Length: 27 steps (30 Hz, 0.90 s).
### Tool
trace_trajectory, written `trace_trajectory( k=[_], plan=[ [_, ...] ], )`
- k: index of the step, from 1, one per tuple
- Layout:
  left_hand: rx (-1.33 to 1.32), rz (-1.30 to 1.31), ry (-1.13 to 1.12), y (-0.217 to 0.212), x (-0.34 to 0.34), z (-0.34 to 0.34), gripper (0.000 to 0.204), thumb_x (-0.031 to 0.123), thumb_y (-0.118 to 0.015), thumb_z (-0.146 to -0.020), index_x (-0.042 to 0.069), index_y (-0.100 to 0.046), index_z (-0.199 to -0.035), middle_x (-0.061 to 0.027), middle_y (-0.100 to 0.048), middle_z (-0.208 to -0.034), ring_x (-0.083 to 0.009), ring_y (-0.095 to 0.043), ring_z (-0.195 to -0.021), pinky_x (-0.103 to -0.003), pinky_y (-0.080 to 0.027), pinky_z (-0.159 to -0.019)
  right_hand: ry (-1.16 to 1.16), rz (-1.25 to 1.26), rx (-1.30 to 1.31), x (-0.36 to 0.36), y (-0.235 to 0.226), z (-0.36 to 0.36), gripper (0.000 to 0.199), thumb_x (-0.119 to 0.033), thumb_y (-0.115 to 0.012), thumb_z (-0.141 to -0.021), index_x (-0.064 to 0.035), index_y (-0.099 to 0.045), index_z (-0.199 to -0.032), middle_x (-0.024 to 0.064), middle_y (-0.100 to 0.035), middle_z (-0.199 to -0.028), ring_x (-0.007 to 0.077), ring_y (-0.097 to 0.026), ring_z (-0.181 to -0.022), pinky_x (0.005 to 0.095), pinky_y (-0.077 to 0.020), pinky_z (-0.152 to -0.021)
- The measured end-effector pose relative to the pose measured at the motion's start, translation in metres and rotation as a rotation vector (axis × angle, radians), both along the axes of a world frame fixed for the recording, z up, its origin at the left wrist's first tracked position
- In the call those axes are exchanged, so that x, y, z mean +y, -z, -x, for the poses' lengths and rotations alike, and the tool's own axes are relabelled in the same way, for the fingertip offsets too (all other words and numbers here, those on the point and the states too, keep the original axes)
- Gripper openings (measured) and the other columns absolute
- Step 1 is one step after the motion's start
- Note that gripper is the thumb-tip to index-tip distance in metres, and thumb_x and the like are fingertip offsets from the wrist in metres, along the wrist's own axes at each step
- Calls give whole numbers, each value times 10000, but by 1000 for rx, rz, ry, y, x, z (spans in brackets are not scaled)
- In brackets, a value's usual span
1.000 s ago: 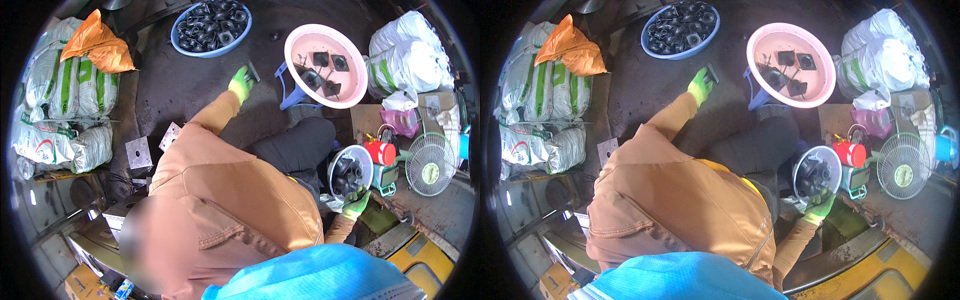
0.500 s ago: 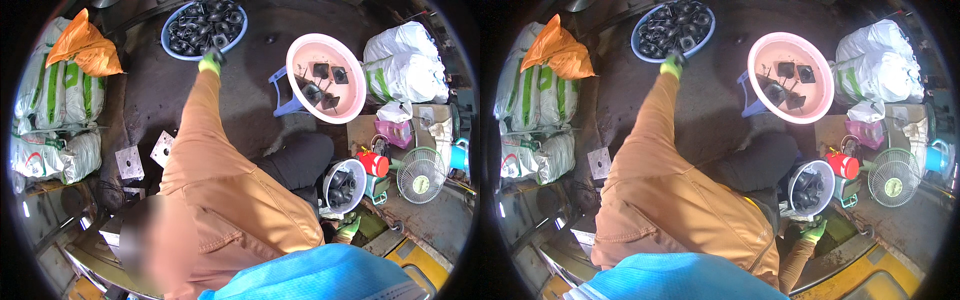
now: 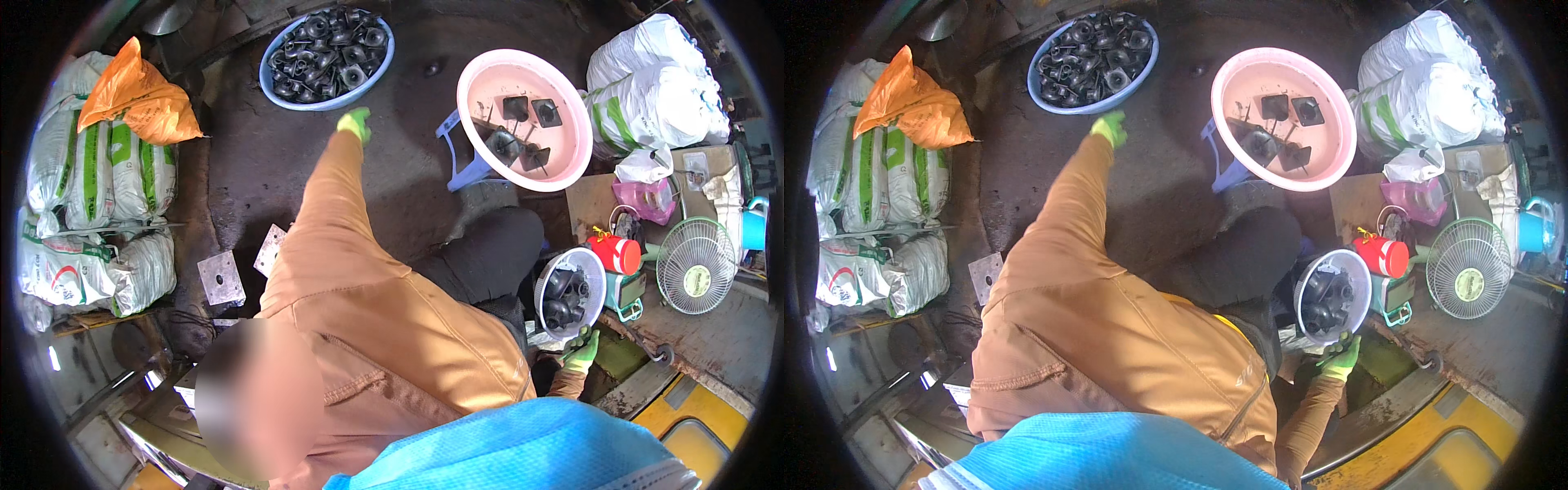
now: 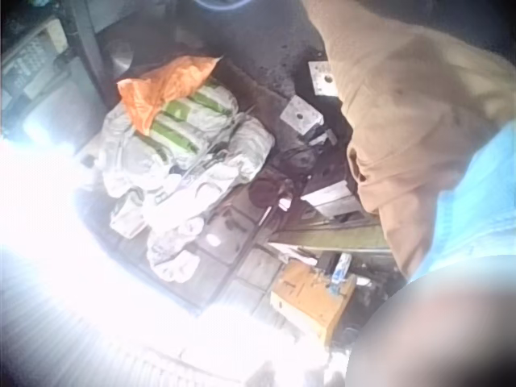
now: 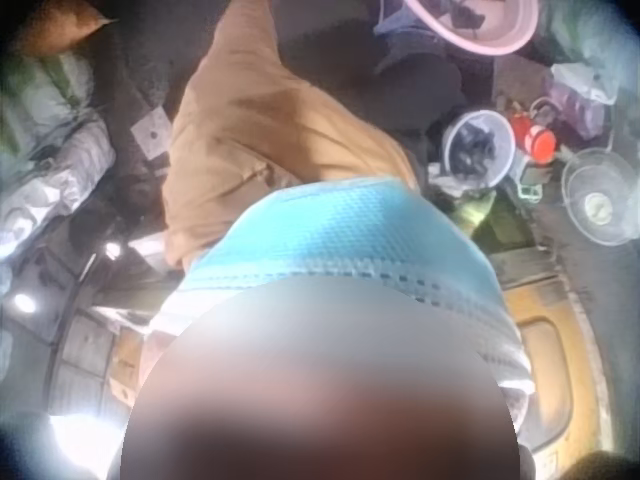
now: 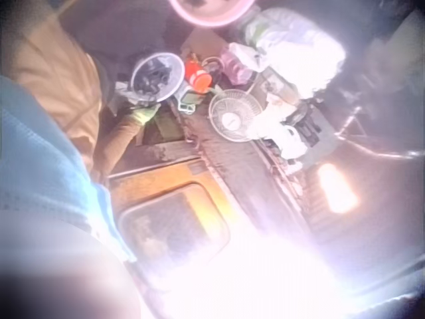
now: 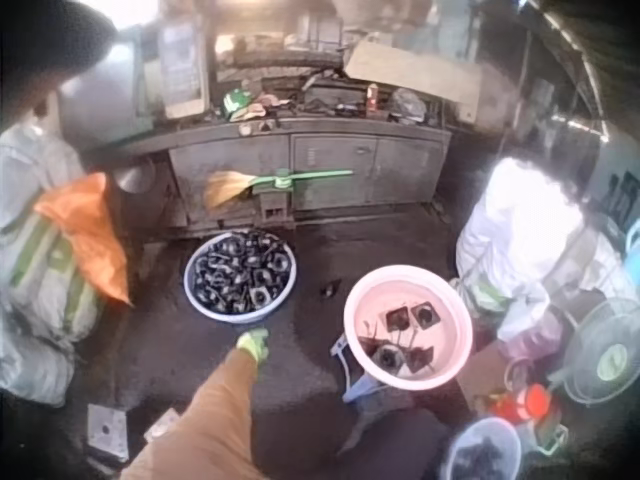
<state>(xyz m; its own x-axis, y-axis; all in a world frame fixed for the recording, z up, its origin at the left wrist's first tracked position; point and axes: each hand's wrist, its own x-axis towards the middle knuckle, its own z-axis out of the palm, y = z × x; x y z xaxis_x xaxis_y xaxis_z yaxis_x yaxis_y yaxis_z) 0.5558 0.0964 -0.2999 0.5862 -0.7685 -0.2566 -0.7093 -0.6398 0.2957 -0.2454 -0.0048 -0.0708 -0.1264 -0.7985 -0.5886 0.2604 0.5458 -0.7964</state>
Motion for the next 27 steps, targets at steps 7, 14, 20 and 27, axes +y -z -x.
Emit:
trace_trajectory(
  k=[7, 14, 20, 27],
  plan=[
    [636, -170, -29, 92, 55, 158, 330, 204, -552, -905, 149, -586, -1229, -32, -606, -1228, -208, -553, -1136, -401, -343, -1040, -94, 35, -107, -13, -21, 11, 435, -434, -543, -957, -54, -565, -1168, 26, -622, -942, 169, -582, -826, 330, -501, -748],
    [1261, 312, -377, -51, -71, 280, 184, 205, -571, -897, 164, -659, -1054, 24, -592, -841, -133, -527, -664, -305, -448, -603, 152, 220, -36, -18, -34, 3, 357, -460, -475, -957, -149, -599, -1080, -52, -572, -770, 92, -494, -587, 243, -403, -505],
    [1262, 538, 508, -216, -167, 437, 349, 206, -670, -892, -33, -639, -1145, -71, -667, -991, -117, -604, -856, -243, -483, -770, 222, 467, -183, 0, -58, 23, 234, -213, -512, -971, -42, -614, -1095, 9, -572, -773, 118, -504, -607, 249, -421, -560],
    [-36, -307, 1277, -220, -210, 586, 664, 377, -748, -706, 94, -584, -1284, -177, -646, -1187, -301, -620, -1114, -395, -470, -951, 240, 499, -250, 15, -60, 31, 303, -233, -566, -947, -9, -601, -1148, 35, -605, -805, 127, -543, -610, 250, -446, -571]
  ],
)
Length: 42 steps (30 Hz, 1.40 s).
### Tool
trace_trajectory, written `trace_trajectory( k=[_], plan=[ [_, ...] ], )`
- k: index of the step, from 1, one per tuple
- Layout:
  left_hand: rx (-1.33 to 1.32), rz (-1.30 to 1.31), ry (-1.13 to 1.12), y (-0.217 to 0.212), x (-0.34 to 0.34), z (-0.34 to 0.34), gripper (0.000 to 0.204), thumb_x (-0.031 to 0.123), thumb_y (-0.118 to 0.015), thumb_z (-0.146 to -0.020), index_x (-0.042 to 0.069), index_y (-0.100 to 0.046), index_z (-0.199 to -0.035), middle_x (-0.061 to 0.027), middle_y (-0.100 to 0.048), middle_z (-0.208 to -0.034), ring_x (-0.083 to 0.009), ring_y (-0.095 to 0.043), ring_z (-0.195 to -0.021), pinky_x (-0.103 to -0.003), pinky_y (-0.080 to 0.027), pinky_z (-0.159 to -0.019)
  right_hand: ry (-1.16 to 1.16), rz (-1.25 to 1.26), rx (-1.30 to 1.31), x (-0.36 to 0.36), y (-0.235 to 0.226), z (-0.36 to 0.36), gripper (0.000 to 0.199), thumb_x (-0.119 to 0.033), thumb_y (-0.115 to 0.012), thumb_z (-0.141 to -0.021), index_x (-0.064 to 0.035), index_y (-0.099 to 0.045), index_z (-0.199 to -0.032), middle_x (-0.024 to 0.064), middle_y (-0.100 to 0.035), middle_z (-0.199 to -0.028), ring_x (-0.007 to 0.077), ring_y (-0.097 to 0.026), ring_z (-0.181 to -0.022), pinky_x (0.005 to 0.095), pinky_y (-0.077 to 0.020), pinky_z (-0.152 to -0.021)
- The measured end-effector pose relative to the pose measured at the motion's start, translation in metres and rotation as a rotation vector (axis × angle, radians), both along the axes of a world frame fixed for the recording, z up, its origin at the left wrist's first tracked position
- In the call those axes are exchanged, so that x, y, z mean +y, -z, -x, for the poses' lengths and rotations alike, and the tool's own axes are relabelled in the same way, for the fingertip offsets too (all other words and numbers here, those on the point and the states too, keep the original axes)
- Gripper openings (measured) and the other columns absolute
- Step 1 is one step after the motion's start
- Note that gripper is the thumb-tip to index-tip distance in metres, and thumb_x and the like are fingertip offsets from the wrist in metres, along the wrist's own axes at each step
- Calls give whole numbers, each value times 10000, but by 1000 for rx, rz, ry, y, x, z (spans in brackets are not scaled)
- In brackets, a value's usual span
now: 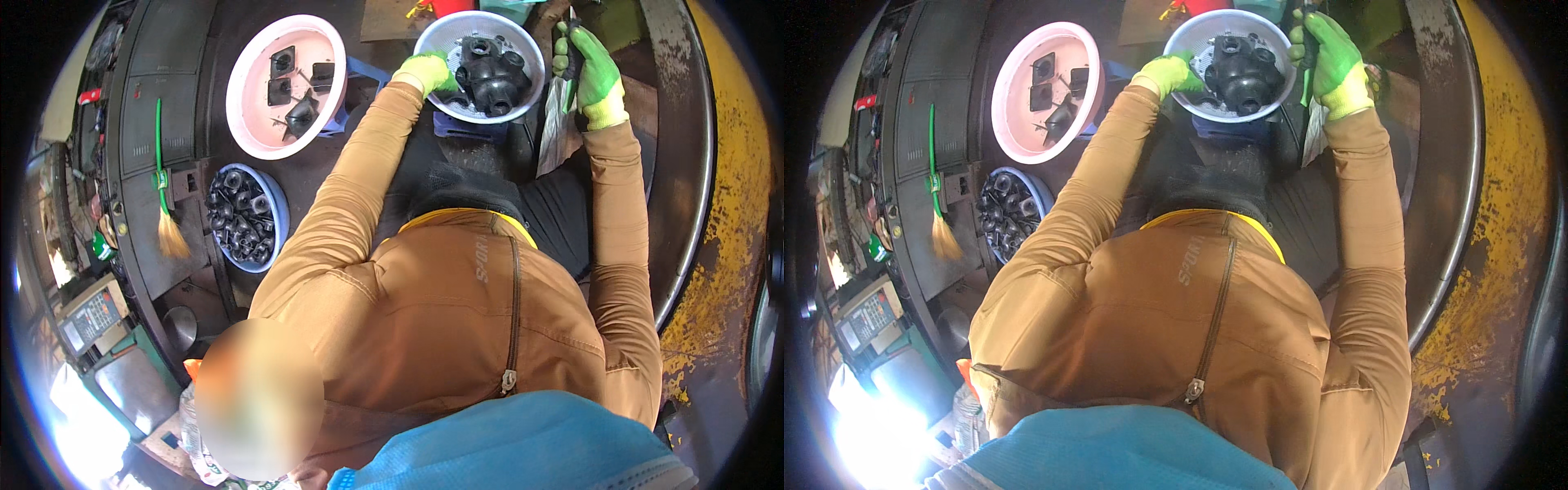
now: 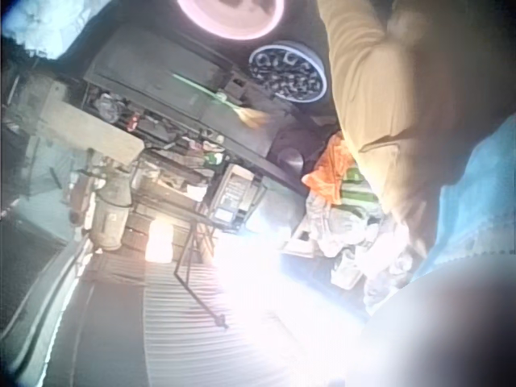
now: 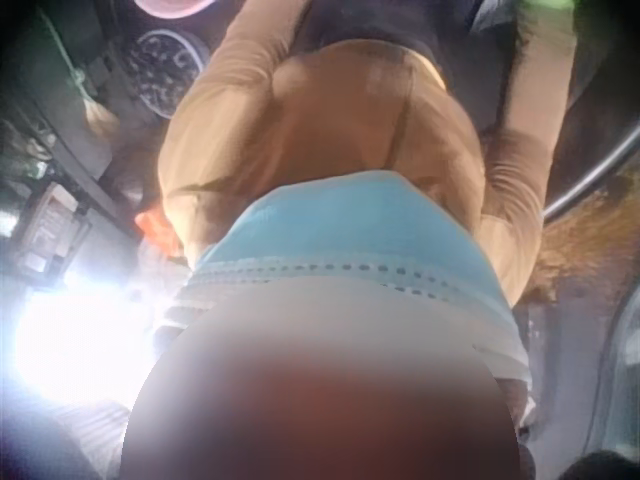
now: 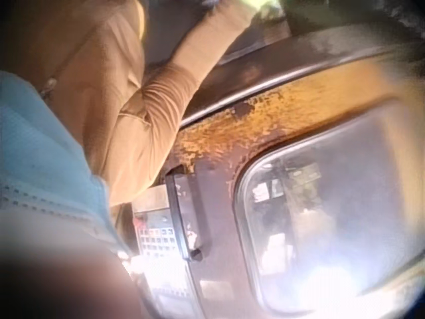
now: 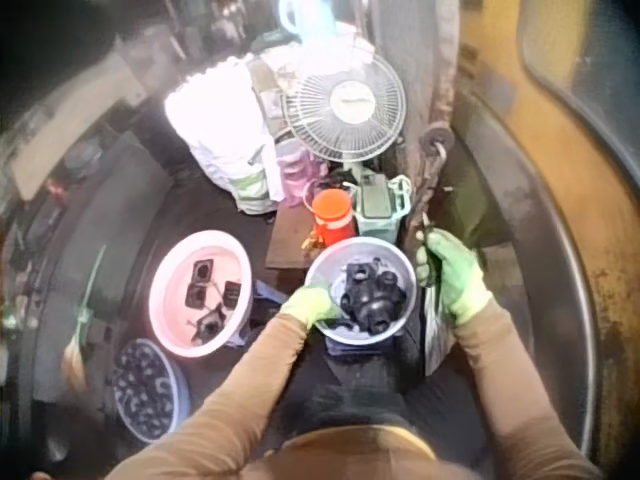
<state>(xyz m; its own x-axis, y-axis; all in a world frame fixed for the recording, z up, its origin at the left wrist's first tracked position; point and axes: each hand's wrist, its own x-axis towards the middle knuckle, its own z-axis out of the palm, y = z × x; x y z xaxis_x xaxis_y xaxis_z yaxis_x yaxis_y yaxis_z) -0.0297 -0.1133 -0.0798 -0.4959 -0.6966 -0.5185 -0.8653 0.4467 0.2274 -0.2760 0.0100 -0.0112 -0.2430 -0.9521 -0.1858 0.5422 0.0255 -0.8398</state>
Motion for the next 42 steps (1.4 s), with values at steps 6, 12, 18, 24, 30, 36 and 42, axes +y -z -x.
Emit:
trace_trajectory(
  k=[6, 12, 18, 24, 30, 36, 42],
  plan=[
    [22, 187, -42, 34, 33, -1, 1077, 426, -839, -580, 59, -307, -1442, -199, -662, -1114, -351, -620, -1088, -441, -449, -958, -39, -23, 122, 0, -1, -7, 281, -182, -549, -953, 0, -600, -1161, 23, -593, -803, 95, -520, -634, 216, -426, -564],
    [556, 184, -235, -28, 32, -26, 1136, 344, -860, -605, -14, -218, -1471, -247, -641, -1118, -336, -656, -1008, -393, -527, -853, -240, -130, 880, 5, -5, -58, 643, -399, -730, -783, -34, -552, -1282, 140, -673, -1064, 213, -683, -882, 327, -525, -788],
    [1157, 155, -183, -110, 63, -13, 972, 337, -888, -582, -7, -437, -1371, -227, -637, -1078, -320, -645, -1005, -407, -522, -871, -77, -60, 373, 1, -23, -73, 403, -251, -686, -871, -30, -605, -1198, 75, -675, -1069, 125, -662, -867, 240, -529, -688],
    [1024, 740, 244, -127, 59, 2, 594, 306, -886, -604, 58, -662, -1094, -128, -630, -1192, -316, -547, -1192, -436, -415, -1017, -192, 64, -5, 7, -29, -69, 271, -290, -497, -988, -68, -622, -1080, -8, -601, -784, 75, -552, -612, 203, -457, -524],
    [1515, -70, -273, -129, 74, 5, 554, 117, -857, -694, 0, -596, -1168, -86, -652, -1110, -146, -621, -990, -277, -509, -870, -141, 18, 390, 13, -7, -89, 284, -234, -511, -980, -50, -618, -1168, 46, -669, -1036, 144, -629, -930, 308, -513, -852],
    [1563, -42, -302, -117, 98, 26, 552, 84, -832, -727, -22, -564, -1198, -86, -671, -1083, -134, -637, -966, -281, -517, -871, 16, 486, 645, 20, 20, -98, 406, -146, -543, -957, -40, -474, -1343, 92, -582, -1271, 226, -576, -1151, 362, -458, -989],
    [1567, -54, -242, -123, 106, 23, 516, 99, -822, -738, -4, -571, -1177, -95, -659, -1106, -145, -632, -987, -297, -513, -880, -121, 516, 447, 21, 0, -95, 437, -223, -527, -968, -46, -447, -1359, 93, -552, -1309, 211, -560, -1173, 351, -457, -1001]
  ],
)
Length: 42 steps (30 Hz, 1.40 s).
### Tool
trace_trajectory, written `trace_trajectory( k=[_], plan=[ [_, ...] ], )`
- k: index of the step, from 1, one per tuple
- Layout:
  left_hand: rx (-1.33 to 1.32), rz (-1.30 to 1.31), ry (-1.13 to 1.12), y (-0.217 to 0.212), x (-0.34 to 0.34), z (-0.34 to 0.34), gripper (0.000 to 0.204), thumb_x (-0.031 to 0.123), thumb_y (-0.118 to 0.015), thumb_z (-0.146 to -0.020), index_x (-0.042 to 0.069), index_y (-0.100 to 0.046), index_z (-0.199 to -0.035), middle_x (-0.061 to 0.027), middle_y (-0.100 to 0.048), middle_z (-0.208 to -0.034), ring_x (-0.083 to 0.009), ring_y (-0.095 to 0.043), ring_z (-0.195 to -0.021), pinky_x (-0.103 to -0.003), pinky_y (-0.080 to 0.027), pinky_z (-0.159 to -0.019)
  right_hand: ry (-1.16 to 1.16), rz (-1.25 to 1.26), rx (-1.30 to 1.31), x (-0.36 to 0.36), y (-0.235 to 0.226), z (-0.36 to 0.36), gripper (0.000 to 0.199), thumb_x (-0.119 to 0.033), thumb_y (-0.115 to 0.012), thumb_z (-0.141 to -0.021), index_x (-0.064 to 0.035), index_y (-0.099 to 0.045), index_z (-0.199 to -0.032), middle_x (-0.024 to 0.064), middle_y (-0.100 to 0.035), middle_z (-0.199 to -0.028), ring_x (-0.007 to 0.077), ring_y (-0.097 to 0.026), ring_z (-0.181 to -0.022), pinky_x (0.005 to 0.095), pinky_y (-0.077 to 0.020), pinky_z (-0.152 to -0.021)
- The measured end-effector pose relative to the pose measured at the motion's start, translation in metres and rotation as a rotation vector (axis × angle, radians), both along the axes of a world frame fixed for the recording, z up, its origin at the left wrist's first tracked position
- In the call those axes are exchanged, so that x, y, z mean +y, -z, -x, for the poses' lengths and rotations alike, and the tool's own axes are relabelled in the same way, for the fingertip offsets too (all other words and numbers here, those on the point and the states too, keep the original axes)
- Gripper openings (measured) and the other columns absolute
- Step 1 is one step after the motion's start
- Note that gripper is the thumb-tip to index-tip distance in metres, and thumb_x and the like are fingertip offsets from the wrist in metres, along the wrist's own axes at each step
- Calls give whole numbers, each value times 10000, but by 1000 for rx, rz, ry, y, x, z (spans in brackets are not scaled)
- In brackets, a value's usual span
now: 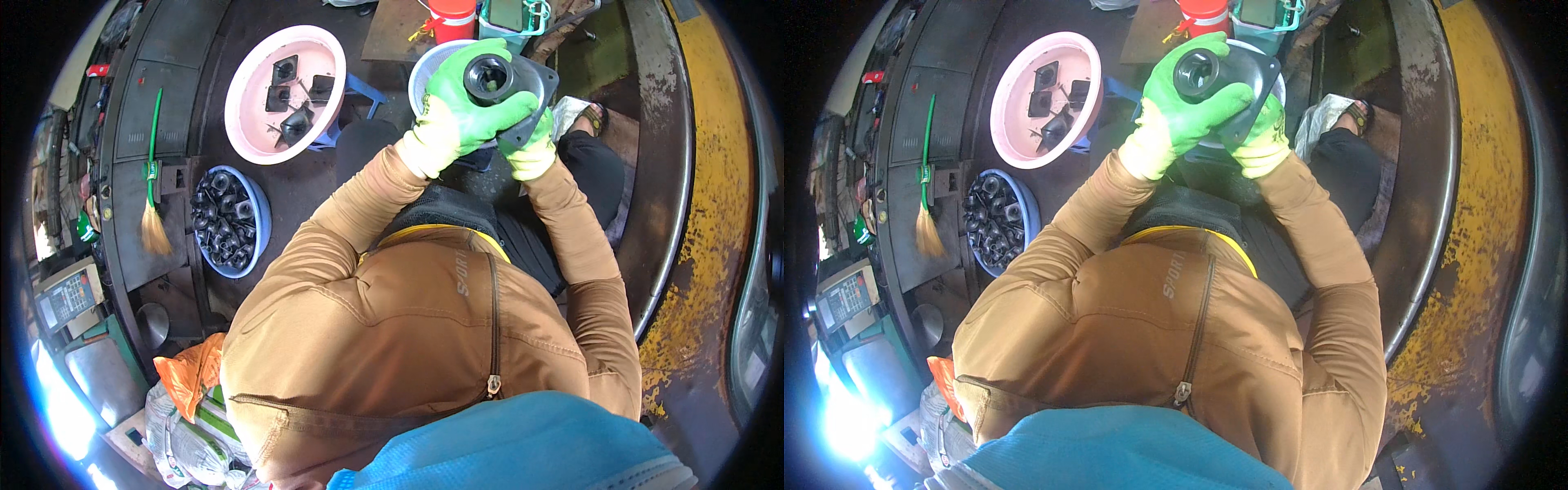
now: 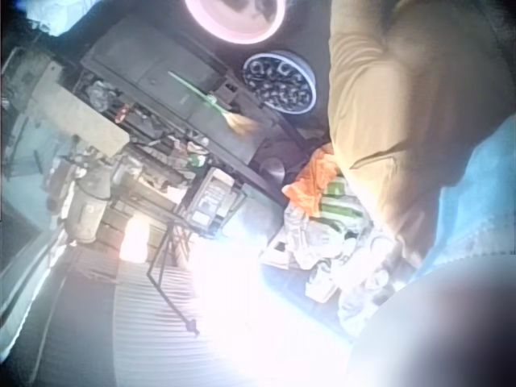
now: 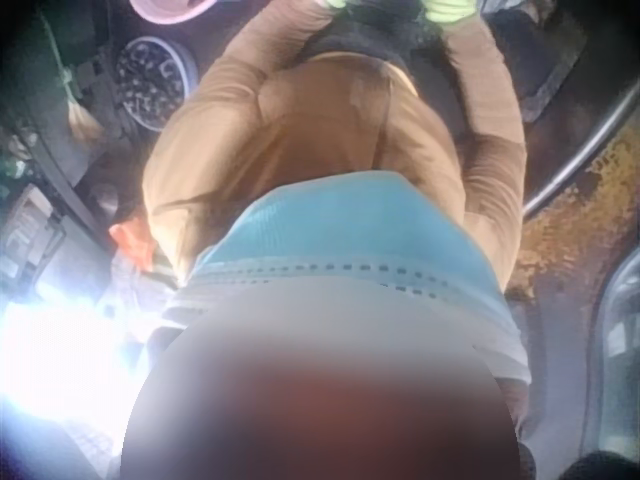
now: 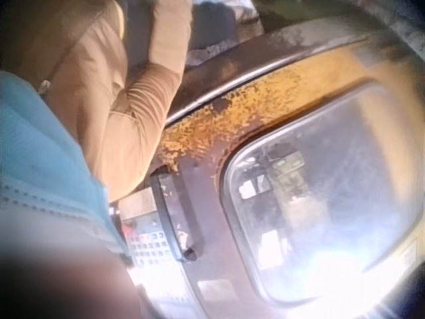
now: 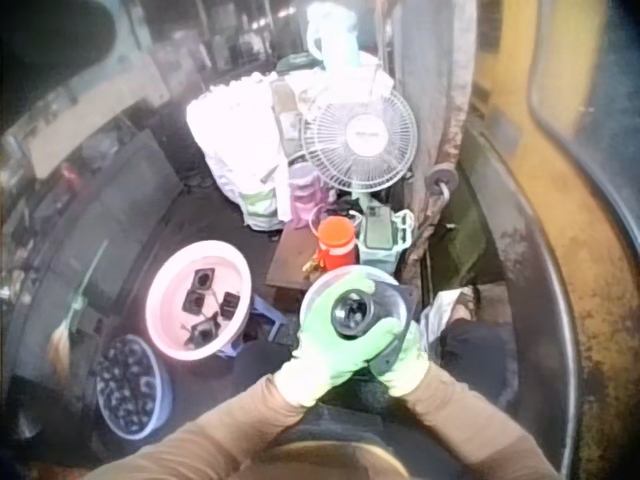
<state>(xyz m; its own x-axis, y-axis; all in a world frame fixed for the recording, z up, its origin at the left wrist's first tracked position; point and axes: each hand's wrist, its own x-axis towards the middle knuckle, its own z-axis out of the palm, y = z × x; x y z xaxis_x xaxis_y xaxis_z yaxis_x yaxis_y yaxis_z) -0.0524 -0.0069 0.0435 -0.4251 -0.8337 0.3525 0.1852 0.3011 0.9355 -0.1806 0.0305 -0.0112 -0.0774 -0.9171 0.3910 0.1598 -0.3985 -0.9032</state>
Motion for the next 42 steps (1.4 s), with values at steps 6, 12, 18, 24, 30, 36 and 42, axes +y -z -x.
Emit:
trace_trajectory(
  k=[6, 12, 18, 24, 30, 36, 42],
  plan=[
    [-157, 155, 69, -12, -7, -13, 455, 112, -833, -709, 33, -624, -1105, -76, -638, -1168, -152, -610, -1047, -312, -493, -923, -4, 111, 678, 6, -32, 18, 464, -119, -709, -829, -33, -543, -1254, 108, -632, -1162, 214, -608, -1057, 334, -502, -902],
    [-200, 163, 313, -23, -12, -26, 491, 118, -834, -681, 40, -643, -1127, -112, -632, -1216, -208, -590, -1128, -354, -460, -990, -175, -57, 426, 18, -28, 20, 629, -172, -829, -719, -36, -545, -1263, 113, -605, -1219, 206, -582, -1096, 350, -479, -935],
    [-188, 137, 717, -25, -29, -32, 544, 185, -842, -613, 33, -653, -1099, -138, -621, -1244, -265, -574, -1163, -409, -443, -1000, -440, -114, 450, 25, -9, 20, 679, -144, -748, -806, -56, -415, -1392, 85, -508, -1349, 203, -501, -1230, 345, -419, -1031],
    [-204, 158, 1070, -33, -66, -22, 667, 276, -812, -579, 39, -639, -1178, -140, -557, -1343, -286, -463, -1287, -422, -306, -1112, -233, -24, 262, 12, -10, 2, 709, -189, -806, -735, -65, -451, -1336, 115, -510, -1312, 233, -504, -1216, 373, -416, -1011],
    [-223, 77, 287, -36, -36, -12, 805, 270, -859, -629, 29, -522, -1319, -155, -559, -1294, -265, -531, -1209, -369, -410, -1034, 396, 305, 670, -8, -46, 13, 377, -110, -662, -860, 2, -543, -1200, 101, -629, -1103, 188, -611, -999, 311, -503, -858],
    [77, 136, 20, 0, -9, 13, 495, 85, -838, -679, 32, -616, -1118, -86, -627, -1186, -162, -597, -1064, -320, -481, -938, 290, 11, 231, -10, -10, 5, 483, -187, -724, -801, -56, -554, -1234, 111, -644, -1136, 236, -642, -1020, 333, -514, -849],
    [2, 213, 162, -13, -15, -2, 446, 64, -811, -695, 34, -625, -1099, -100, -638, -1165, -176, -604, -1064, -328, -482, -941, 142, -30, 557, 3, -1, 28, 515, -127, -723, -790, -66, -537, -1266, 110, -619, -1199, 242, -610, -1098, 342, -496, -917]
  ],
)
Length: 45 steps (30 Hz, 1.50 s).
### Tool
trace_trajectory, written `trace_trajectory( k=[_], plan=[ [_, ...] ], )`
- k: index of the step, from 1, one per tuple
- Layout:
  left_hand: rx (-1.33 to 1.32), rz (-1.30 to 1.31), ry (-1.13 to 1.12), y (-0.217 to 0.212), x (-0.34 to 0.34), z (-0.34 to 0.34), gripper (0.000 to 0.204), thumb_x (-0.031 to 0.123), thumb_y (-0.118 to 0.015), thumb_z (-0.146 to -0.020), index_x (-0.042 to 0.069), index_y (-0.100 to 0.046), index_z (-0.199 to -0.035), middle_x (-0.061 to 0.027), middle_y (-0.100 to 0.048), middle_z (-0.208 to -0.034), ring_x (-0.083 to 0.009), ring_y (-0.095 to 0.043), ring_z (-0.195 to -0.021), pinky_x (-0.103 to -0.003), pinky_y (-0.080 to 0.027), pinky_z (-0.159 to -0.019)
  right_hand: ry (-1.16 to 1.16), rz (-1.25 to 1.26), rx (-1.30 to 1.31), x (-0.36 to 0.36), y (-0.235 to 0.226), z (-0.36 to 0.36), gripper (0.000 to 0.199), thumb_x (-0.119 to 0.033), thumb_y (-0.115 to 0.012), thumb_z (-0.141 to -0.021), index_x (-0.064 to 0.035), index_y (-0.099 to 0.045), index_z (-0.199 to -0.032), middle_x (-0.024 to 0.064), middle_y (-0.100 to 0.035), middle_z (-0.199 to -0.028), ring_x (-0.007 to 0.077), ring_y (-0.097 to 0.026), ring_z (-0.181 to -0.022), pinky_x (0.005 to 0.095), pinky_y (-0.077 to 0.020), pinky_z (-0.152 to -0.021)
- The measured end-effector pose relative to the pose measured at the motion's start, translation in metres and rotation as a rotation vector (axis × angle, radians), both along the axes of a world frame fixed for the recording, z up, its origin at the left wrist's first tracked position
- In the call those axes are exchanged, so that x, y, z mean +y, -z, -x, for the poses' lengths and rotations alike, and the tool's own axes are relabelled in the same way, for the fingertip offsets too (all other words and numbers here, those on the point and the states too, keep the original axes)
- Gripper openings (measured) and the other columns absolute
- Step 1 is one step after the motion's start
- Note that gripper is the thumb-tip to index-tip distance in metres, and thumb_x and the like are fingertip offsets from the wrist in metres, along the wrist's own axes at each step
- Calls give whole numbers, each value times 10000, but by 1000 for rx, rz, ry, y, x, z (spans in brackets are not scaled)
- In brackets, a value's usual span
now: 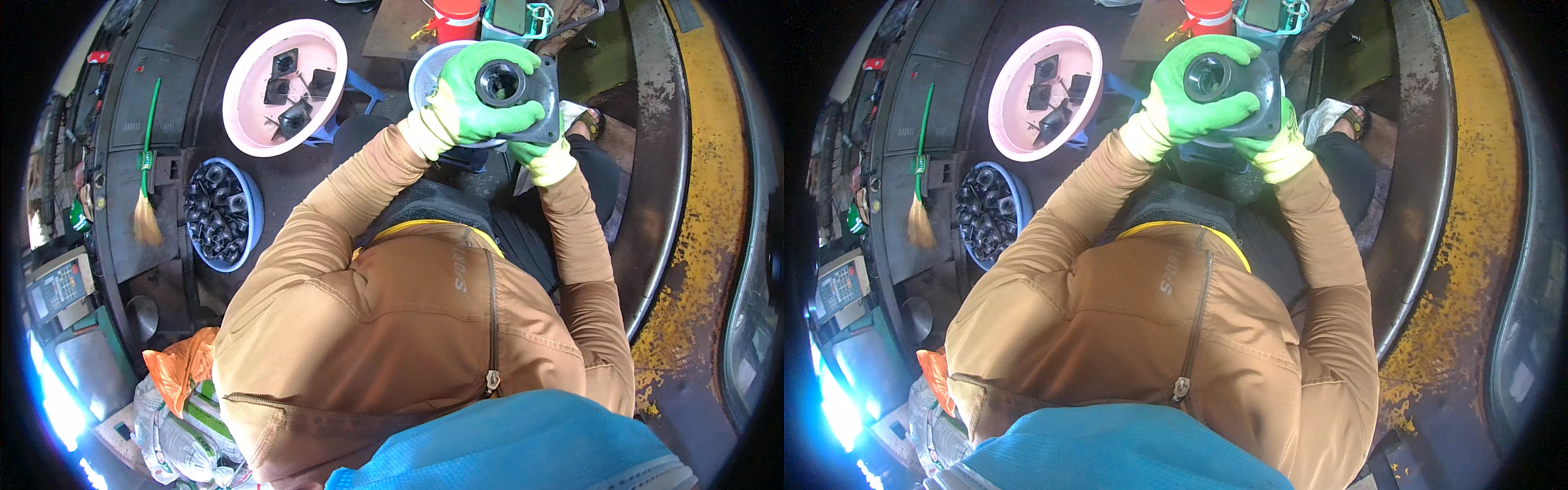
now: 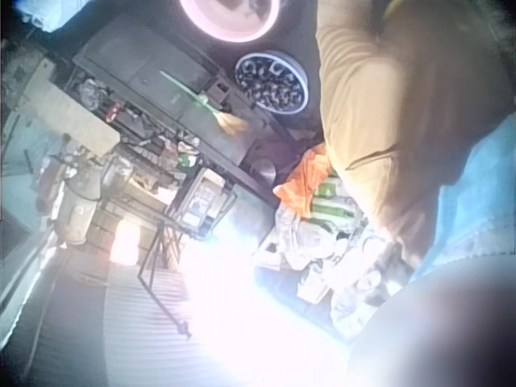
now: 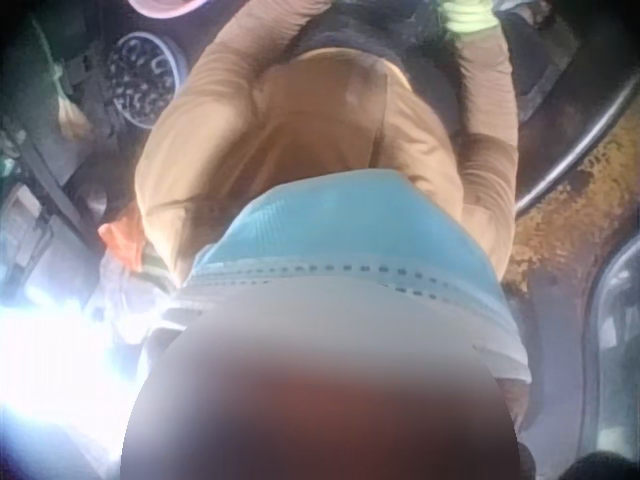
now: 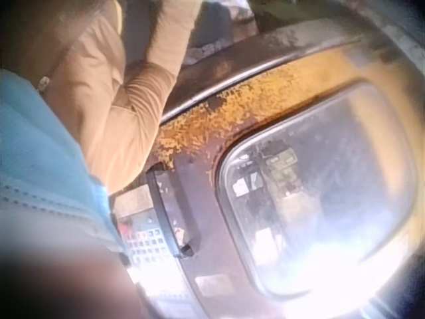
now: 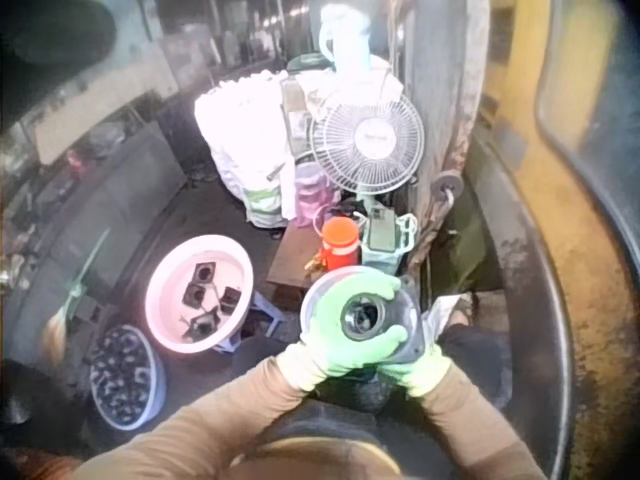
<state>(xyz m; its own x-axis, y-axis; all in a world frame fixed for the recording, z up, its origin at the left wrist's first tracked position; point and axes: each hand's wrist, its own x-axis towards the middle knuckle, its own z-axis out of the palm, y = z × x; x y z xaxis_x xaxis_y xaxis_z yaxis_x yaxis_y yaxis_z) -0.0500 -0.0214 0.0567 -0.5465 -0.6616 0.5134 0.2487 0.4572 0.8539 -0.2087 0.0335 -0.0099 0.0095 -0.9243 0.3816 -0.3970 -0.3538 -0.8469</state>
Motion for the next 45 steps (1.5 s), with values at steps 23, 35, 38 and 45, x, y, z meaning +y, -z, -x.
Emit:
trace_trajectory(
  k=[23, 35, 38, 45],
  plan=[
    [-96, -59, 915, -8, -32, -11, 484, 278, -815, -579, 42, -656, -971, -128, -683, -1080, -330, -589, -1141, -496, -244, -1135, -582, -405, -676, 22, 9, -16, 626, -117, -716, -824, -88, -447, -1389, 87, -534, -1336, 200, -524, -1216, 360, -465, -994],
    [-71, -20, -176, -11, -2, 6, 643, 173, -874, -625, 1, -592, -1177, -121, -584, -1239, -205, -580, -1110, -338, -461, -958, 156, 342, 209, -9, -19, -20, 413, -163, -640, -881, -32, -522, -1254, 112, -565, -1272, 229, -558, -1157, 346, -456, -975],
    [58, -12, -216, 7, 8, 17, 509, 127, -866, -639, 25, -632, -1080, -103, -637, -1145, -174, -624, -1018, -306, -505, -884, 144, 85, -117, -9, -18, -22, 328, -190, -588, -922, -24, -532, -1199, 66, -591, -1166, 176, -580, -1048, 318, -479, -906],
    [-2, 293, -97, -4, 1, 2, 463, 76, -841, -662, 37, -642, -1078, -107, -650, -1126, -187, -625, -1036, -323, -505, -917, -13, 119, 40, 5, -35, -11, 420, -238, -731, -797, -81, -586, -1158, 100, -637, -1088, 252, -632, -985, 352, -512, -808]
  ],
)
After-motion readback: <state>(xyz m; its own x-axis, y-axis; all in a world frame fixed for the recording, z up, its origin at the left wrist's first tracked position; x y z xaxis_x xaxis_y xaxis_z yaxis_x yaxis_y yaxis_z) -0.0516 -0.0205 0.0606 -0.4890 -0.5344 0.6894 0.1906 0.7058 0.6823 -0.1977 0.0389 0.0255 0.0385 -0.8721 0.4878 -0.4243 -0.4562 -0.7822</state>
